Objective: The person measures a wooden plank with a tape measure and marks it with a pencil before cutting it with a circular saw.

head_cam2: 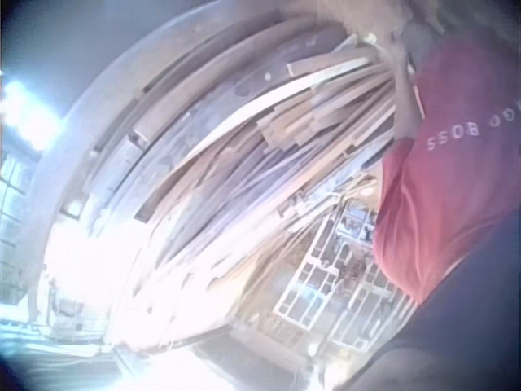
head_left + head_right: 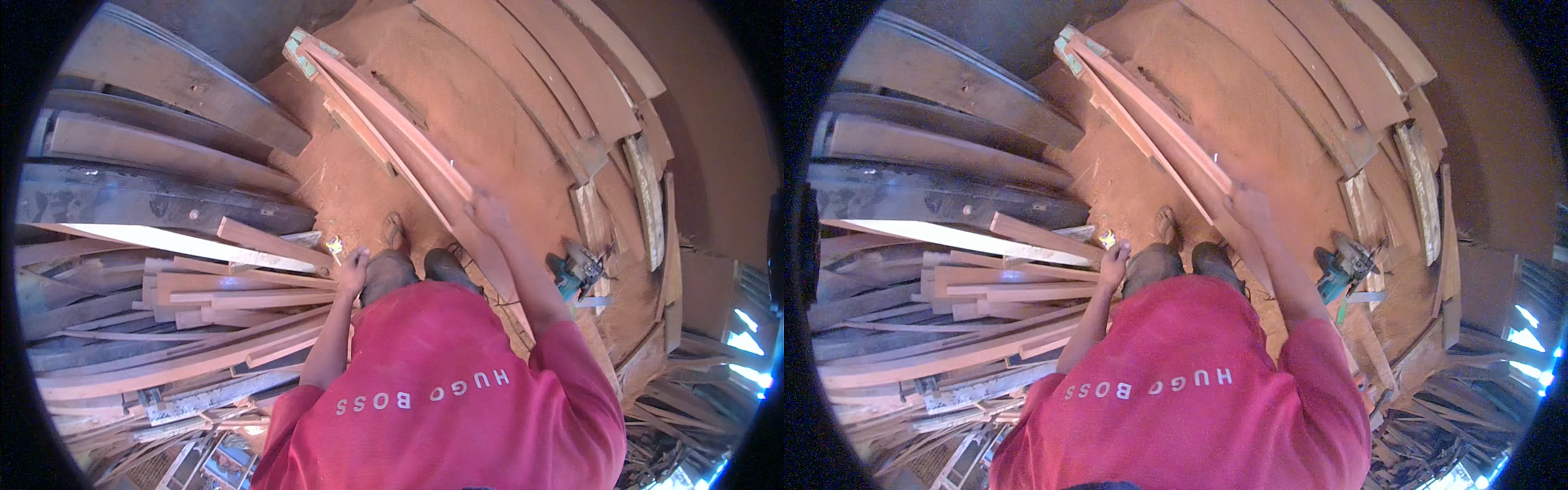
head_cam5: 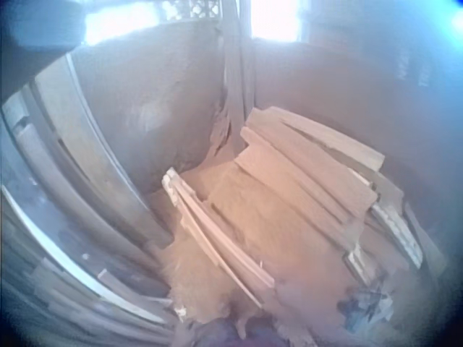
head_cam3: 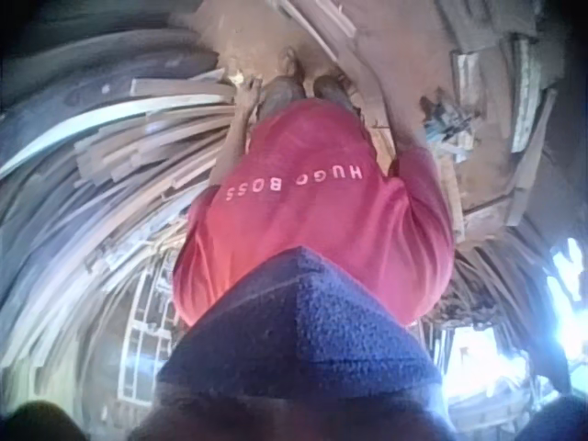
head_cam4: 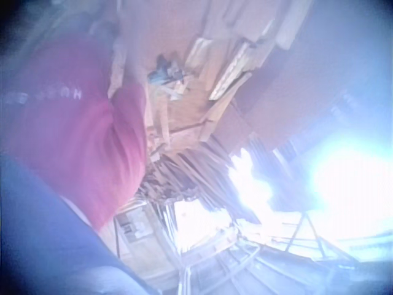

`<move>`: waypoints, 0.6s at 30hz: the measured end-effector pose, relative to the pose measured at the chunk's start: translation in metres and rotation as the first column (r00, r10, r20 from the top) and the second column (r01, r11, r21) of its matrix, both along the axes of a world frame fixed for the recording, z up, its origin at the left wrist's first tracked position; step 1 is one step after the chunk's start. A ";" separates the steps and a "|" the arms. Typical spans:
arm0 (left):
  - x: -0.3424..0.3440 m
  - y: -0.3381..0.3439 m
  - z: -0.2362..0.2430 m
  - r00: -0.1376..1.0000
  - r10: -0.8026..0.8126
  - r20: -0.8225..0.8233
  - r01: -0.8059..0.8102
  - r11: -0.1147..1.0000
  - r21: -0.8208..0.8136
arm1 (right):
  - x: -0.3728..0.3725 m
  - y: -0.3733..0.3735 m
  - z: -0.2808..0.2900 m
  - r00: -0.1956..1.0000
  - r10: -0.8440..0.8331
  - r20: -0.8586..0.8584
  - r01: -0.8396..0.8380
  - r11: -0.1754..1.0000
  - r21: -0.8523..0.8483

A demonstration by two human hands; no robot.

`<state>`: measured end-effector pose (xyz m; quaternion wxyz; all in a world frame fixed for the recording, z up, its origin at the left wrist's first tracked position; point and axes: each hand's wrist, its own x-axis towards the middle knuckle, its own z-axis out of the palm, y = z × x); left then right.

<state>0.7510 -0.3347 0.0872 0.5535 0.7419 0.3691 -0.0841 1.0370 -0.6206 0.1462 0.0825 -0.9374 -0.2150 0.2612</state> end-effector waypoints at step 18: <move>0.334 -0.072 0.119 0.776 0.623 -0.098 0.039 -0.203 -0.978 | -0.100 -0.082 0.296 0.720 -0.684 -0.114 0.667 0.636 0.388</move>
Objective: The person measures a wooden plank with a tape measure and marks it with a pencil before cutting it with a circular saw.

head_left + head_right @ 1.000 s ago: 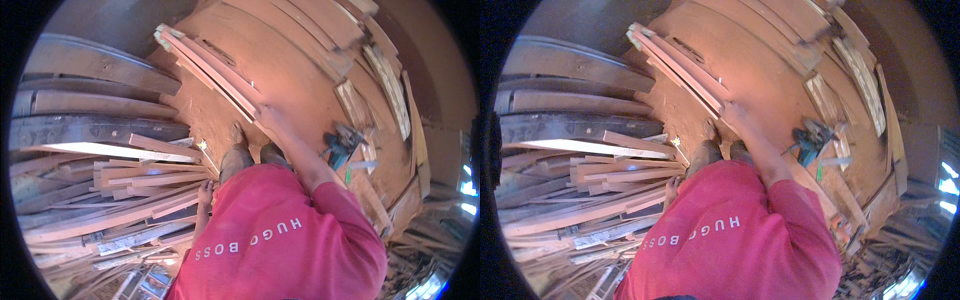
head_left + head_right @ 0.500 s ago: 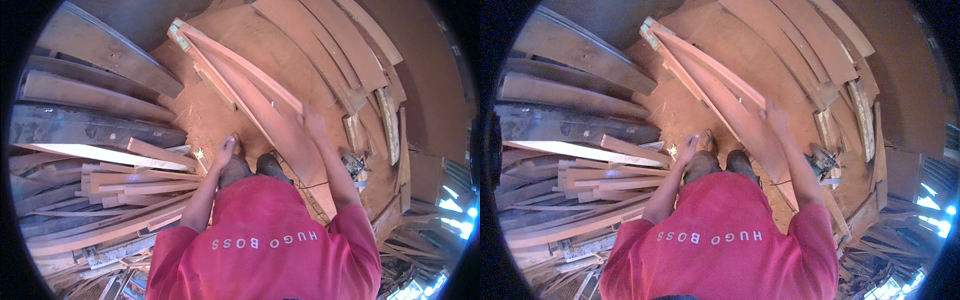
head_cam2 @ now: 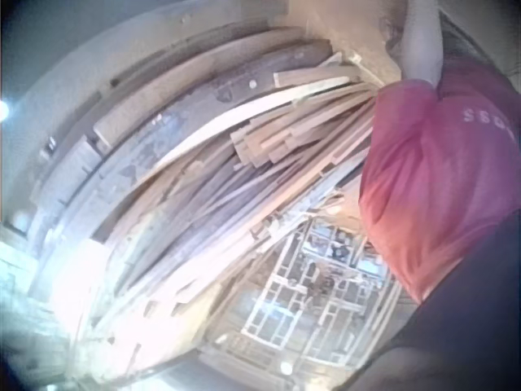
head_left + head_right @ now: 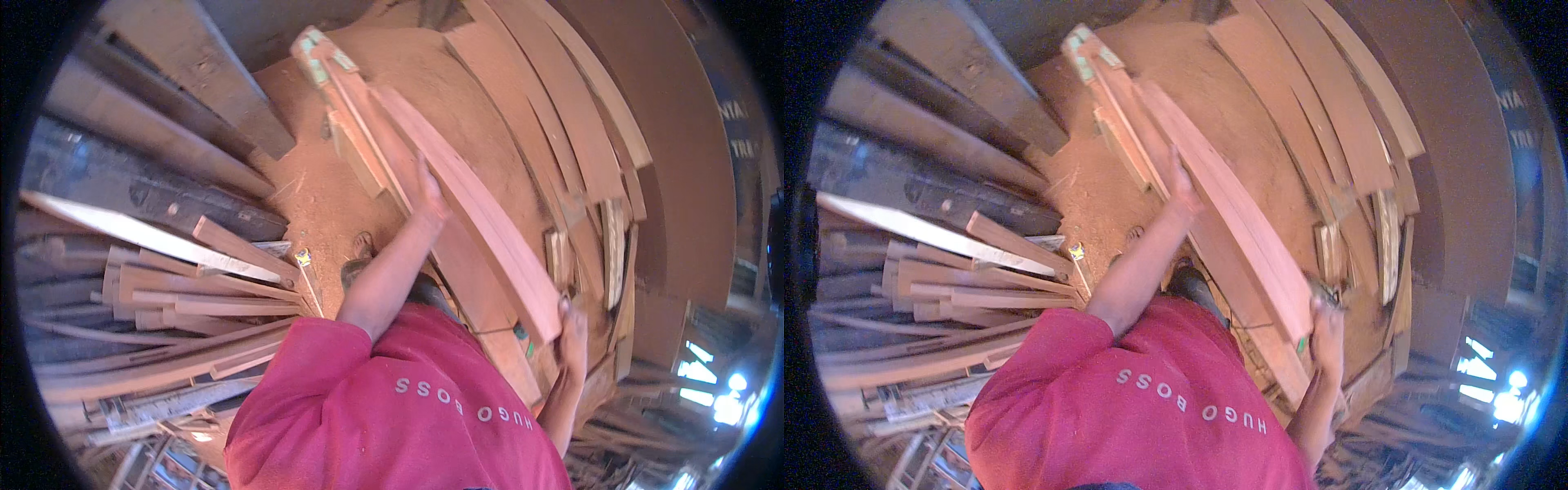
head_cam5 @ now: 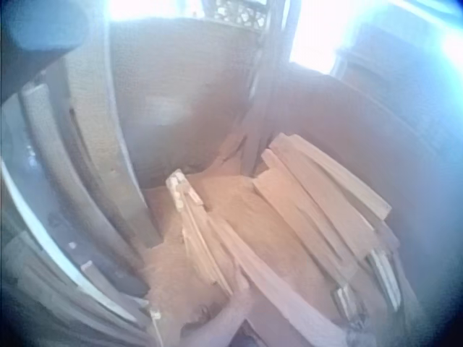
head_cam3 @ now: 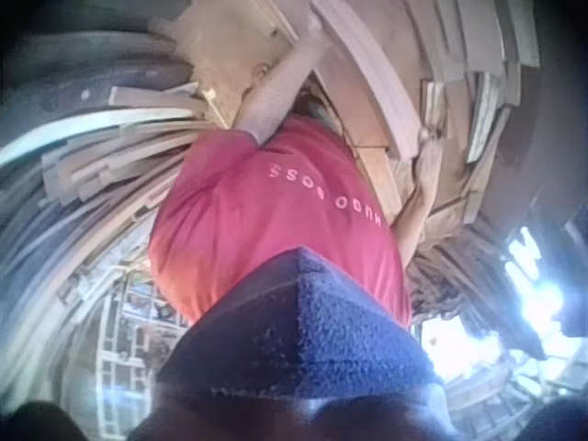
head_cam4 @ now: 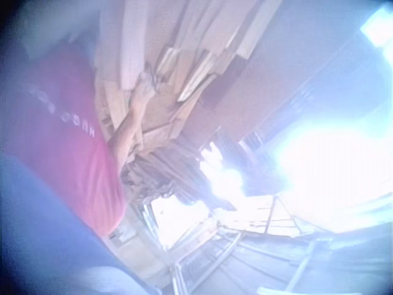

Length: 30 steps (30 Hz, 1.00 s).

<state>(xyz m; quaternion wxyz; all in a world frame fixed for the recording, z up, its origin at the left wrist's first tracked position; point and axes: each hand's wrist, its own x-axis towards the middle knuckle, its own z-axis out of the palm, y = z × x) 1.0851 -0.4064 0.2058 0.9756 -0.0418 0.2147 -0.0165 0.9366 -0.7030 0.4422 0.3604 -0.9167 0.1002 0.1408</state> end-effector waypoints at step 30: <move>-0.548 -0.026 0.146 0.374 0.889 0.264 -0.351 -0.128 0.928 | -0.246 0.307 -0.037 -0.128 0.856 0.501 -0.640 -0.457 0.618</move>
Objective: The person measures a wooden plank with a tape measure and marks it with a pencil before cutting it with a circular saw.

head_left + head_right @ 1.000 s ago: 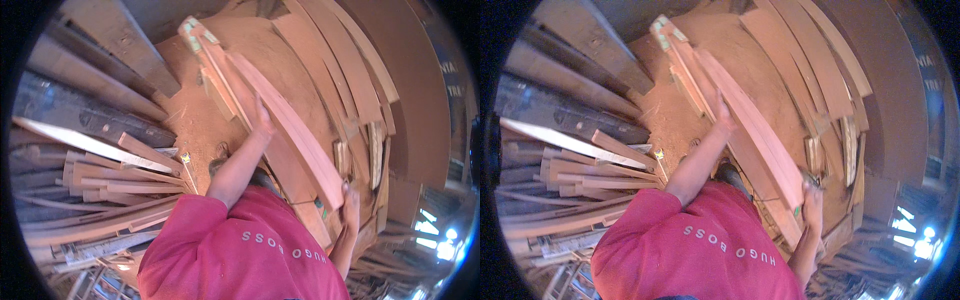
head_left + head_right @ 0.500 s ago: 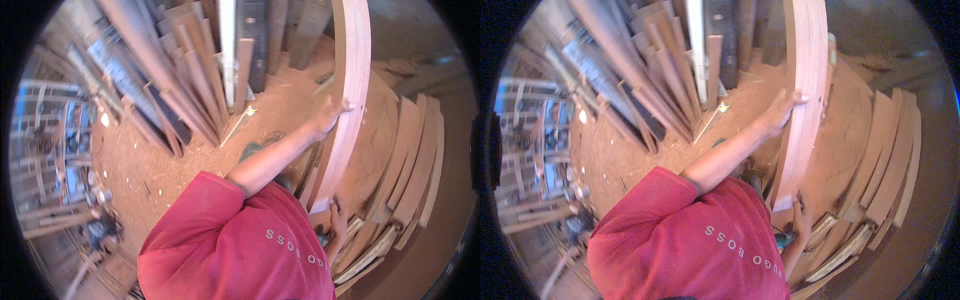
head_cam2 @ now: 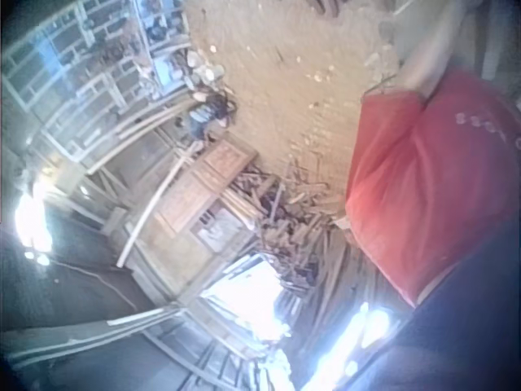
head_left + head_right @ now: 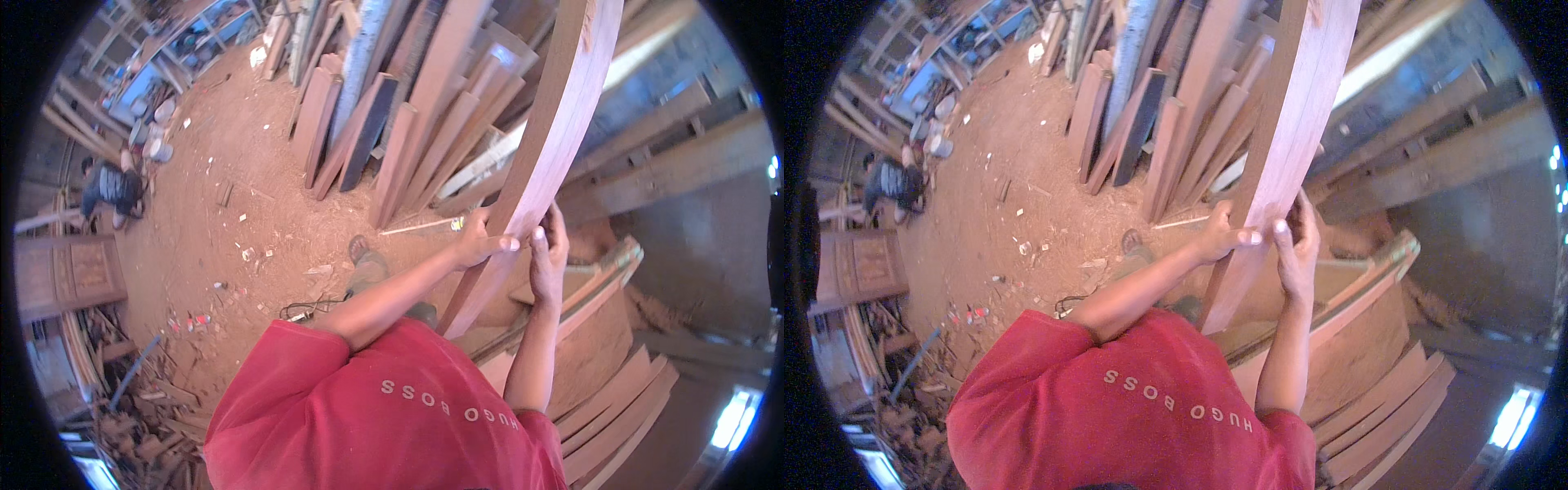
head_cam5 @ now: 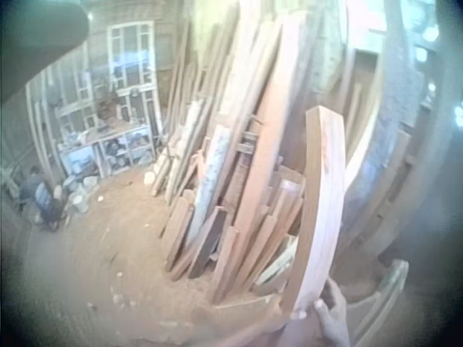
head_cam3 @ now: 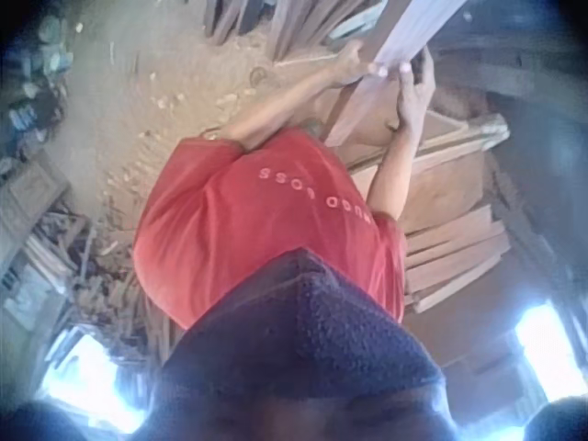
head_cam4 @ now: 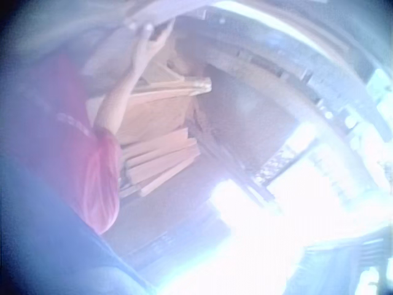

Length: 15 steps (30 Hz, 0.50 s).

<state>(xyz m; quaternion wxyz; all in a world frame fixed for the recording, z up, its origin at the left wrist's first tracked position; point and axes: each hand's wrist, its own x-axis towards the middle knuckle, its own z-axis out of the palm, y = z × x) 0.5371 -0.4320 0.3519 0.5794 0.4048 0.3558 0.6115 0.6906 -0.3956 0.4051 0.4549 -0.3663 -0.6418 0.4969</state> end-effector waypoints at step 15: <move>-0.273 0.064 0.065 0.997 -0.077 0.008 0.074 0.981 0.181 | -0.278 0.057 0.063 0.992 -0.076 -0.104 0.072 0.996 -0.044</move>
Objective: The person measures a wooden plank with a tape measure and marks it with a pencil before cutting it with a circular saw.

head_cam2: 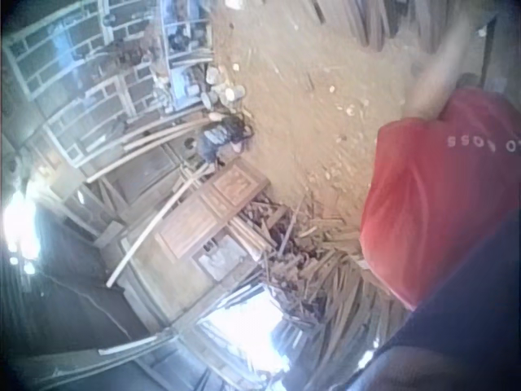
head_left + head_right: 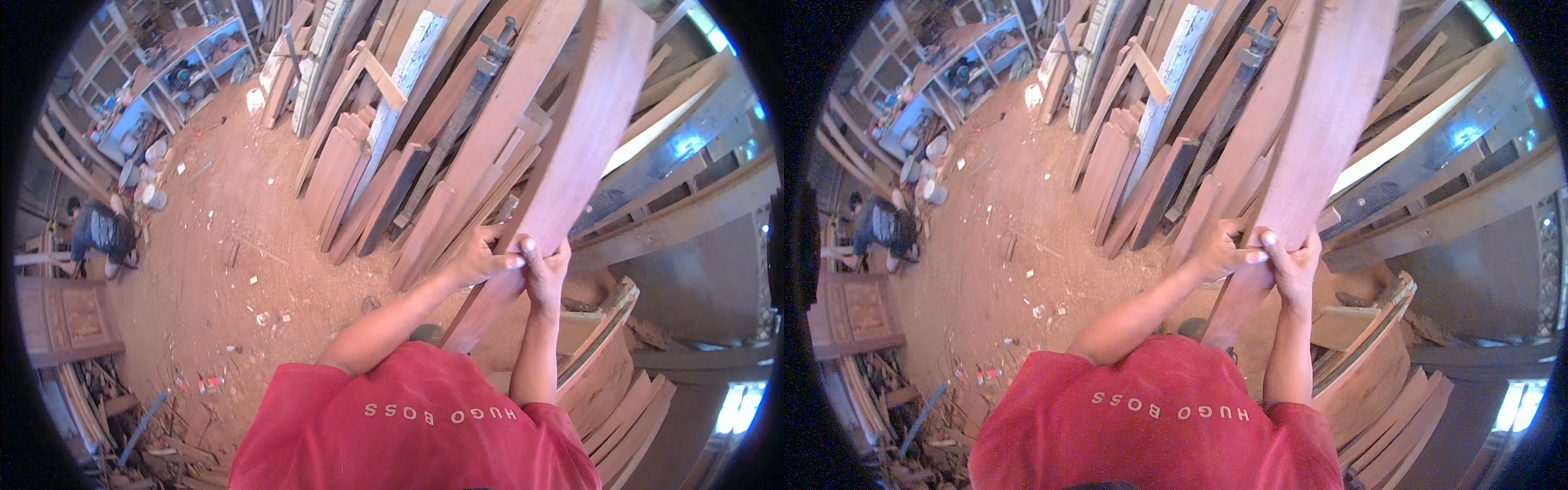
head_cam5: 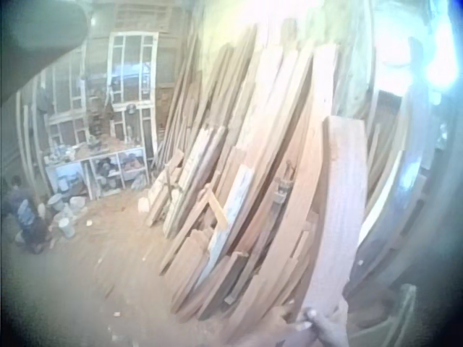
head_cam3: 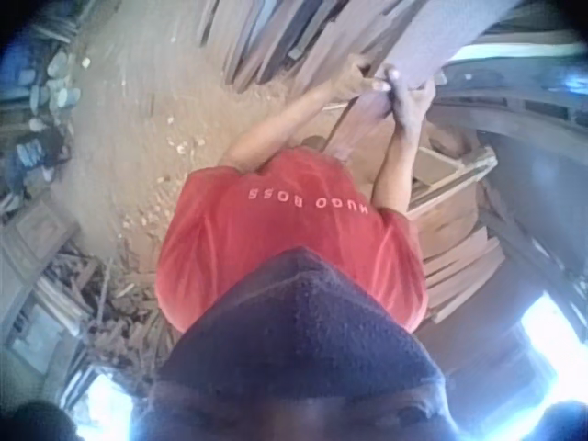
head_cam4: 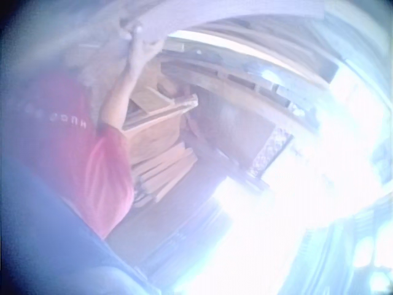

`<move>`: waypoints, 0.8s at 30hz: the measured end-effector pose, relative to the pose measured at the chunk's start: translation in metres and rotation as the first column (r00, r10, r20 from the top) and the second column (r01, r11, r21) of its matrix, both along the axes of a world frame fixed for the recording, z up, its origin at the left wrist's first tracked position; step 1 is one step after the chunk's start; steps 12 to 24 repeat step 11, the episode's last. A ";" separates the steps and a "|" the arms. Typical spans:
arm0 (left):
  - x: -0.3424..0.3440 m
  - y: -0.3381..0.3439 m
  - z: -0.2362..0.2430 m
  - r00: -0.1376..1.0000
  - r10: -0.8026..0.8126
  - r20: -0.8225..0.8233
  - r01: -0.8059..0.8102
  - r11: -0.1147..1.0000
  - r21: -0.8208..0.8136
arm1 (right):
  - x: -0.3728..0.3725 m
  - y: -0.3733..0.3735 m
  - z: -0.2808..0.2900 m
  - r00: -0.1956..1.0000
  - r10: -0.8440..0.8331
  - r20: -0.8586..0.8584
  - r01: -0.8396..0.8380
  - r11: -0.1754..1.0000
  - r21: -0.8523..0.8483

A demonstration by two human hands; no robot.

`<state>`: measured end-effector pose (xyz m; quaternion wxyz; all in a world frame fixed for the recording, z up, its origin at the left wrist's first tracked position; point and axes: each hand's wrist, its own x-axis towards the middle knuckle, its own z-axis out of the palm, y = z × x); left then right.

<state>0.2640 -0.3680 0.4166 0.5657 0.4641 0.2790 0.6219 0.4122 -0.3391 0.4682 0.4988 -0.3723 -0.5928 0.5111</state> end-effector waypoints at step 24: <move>-0.097 0.021 -0.002 0.985 0.169 -0.038 -0.173 0.955 -0.242 | 0.005 0.012 0.030 0.873 -0.447 -0.195 0.485 0.840 0.244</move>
